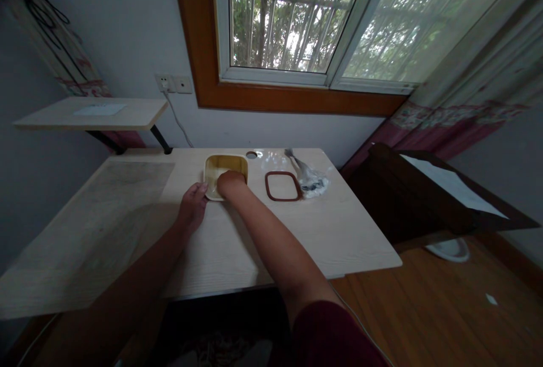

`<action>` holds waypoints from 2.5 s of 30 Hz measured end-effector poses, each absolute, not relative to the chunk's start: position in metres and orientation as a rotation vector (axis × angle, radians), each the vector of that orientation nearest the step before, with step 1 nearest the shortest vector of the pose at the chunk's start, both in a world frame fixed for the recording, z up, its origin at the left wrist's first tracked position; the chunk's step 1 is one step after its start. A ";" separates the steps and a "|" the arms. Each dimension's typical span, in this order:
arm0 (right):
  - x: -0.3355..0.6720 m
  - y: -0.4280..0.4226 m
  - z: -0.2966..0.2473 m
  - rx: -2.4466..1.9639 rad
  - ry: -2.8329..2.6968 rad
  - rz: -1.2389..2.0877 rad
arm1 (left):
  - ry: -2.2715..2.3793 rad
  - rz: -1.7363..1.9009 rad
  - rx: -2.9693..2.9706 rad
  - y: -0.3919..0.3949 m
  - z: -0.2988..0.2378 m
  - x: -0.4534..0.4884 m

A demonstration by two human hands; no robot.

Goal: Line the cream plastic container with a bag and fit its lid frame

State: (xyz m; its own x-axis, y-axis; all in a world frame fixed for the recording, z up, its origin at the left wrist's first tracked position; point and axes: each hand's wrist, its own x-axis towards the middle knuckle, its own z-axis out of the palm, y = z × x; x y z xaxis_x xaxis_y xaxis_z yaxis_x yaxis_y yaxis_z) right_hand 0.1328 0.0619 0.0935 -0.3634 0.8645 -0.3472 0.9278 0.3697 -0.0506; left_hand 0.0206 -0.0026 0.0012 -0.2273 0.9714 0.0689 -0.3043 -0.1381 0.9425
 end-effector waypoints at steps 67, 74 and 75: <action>0.135 0.055 0.093 1.474 2.527 -0.427 | 1.199 1.717 1.249 -0.005 0.012 0.000; 0.135 0.053 0.094 1.487 2.508 -0.425 | 1.115 1.611 1.161 -0.003 0.012 -0.004; 0.135 0.053 0.093 1.484 2.510 -0.424 | 1.094 1.612 1.154 -0.004 0.013 -0.004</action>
